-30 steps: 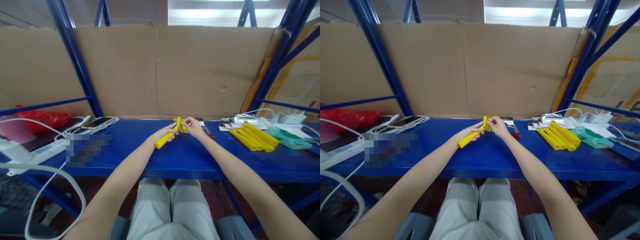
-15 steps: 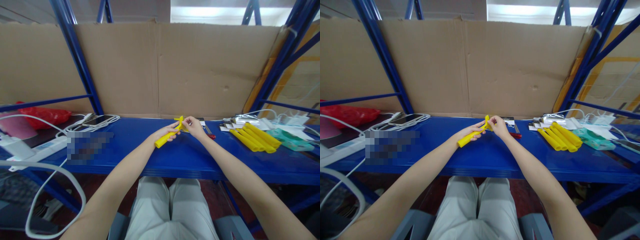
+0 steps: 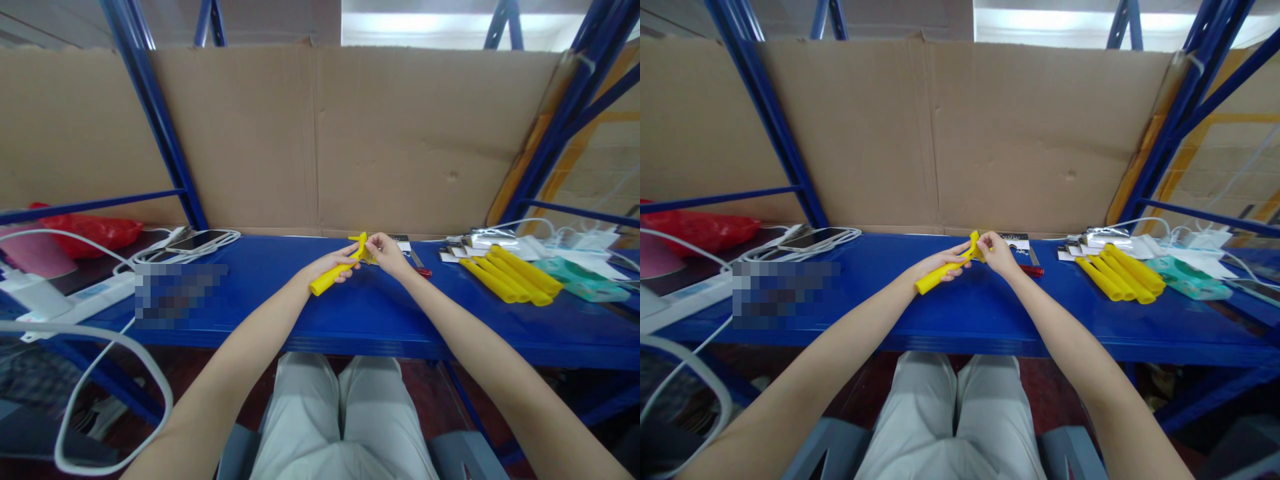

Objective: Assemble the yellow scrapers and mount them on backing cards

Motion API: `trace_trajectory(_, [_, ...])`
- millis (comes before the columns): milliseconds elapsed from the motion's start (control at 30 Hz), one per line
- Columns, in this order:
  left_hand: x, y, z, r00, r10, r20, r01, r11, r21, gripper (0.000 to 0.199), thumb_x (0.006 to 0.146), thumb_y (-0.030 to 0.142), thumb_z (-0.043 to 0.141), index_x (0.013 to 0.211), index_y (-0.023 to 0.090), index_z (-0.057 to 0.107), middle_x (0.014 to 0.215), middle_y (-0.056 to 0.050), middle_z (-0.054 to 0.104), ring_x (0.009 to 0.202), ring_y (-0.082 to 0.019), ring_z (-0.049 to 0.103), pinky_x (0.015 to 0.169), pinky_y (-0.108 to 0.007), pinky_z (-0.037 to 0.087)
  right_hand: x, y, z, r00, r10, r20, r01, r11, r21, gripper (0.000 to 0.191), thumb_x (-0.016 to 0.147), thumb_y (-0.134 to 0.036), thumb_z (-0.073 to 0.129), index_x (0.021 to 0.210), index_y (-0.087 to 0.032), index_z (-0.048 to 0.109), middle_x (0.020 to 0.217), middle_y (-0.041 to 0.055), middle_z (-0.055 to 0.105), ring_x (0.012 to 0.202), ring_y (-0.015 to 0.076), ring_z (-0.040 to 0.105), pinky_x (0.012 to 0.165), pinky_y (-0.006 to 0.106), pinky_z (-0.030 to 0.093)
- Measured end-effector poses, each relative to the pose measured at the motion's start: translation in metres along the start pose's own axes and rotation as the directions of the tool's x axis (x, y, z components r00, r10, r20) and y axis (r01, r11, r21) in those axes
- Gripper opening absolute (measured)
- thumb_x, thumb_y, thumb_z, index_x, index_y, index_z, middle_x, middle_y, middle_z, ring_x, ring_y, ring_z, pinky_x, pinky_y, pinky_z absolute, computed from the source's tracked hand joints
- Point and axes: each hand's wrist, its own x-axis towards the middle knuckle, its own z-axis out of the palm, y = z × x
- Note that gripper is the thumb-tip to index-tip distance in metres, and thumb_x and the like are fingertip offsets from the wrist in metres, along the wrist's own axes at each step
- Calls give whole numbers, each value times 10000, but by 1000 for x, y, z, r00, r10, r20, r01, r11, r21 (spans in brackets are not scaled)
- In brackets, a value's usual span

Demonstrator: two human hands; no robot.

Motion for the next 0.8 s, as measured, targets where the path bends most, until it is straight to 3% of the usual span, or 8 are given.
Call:
trace_trajectory(167, [-1,1,1,1000,3,5,-3,1000,-5,792,842,68,477,1477,300,62,726,17,549,374,-42,433,317,-127,282,0,1,0,999,13,30,-14,999,30,265,766,-459,519,698,-227,412,650,-10,490,624,144,476,626,308,428])
trace_trajectory(467, [-4,3,3,999,15,34,-15,1000,-16,798,840,83,497,1470,316,67,730,24,540,373,-31,423,317,-114,275,-5,-19,-1,1000,-22,-3,21,995,-94,226,802,-423,483,712,-227,415,694,8,528,658,155,492,656,317,431])
trace_trajectory(800, [-9,7,3,997,30,73,-30,1000,2,795,826,67,484,1472,304,87,742,21,541,375,-31,419,316,-120,272,0,-7,-2,995,-2,-95,2,1000,-2,348,720,-511,584,736,-232,377,679,-22,470,621,131,462,628,305,429])
